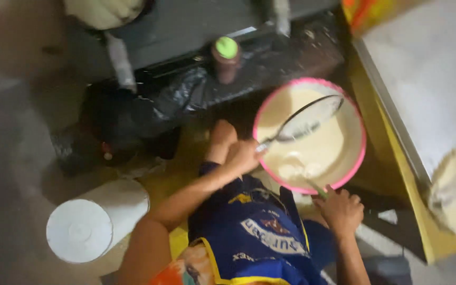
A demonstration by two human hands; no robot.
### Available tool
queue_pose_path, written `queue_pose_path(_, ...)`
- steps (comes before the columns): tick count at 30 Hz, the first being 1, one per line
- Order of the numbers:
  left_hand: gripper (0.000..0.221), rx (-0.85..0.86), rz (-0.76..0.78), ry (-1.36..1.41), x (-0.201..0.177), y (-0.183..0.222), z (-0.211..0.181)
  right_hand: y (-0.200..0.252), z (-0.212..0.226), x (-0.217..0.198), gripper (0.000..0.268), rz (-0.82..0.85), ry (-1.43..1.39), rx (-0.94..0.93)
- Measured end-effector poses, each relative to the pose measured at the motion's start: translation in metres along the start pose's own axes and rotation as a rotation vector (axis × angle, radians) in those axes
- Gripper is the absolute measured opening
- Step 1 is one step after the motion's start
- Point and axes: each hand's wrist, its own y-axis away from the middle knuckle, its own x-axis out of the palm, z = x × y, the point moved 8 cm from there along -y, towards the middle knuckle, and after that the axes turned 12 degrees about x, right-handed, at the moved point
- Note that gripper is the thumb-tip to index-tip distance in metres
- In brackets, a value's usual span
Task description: The person is making crepes by pouring batter into pans, spreading it, and flipping the crepes as they cook.
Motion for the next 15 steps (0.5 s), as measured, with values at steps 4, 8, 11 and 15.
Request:
queue_pose_path(4, 0.042, -0.201, 0.270, 0.454, 0.093, 0.011, 0.011, -0.027, 0.081, -0.046, 0.033, 0.088, -0.638, -0.157)
queue_pose_path(8, 0.028, -0.232, 0.325, 0.896, 0.142, 0.026, -0.017, 0.017, 0.280, -0.146, 0.059, 0.736, -1.501, -0.554)
queue_pose_path(11, 0.018, -0.407, 0.384, 1.398, 0.161, 0.062, -0.038, 0.034, 0.410, -0.215, 0.098, 1.013, -1.651, -0.862)
queue_pose_path(15, 0.020, -0.446, 0.319, 1.243, 0.100, 0.049, -0.011, 0.038, 0.504, -0.261, 0.102, 1.380, -1.702, -0.896)
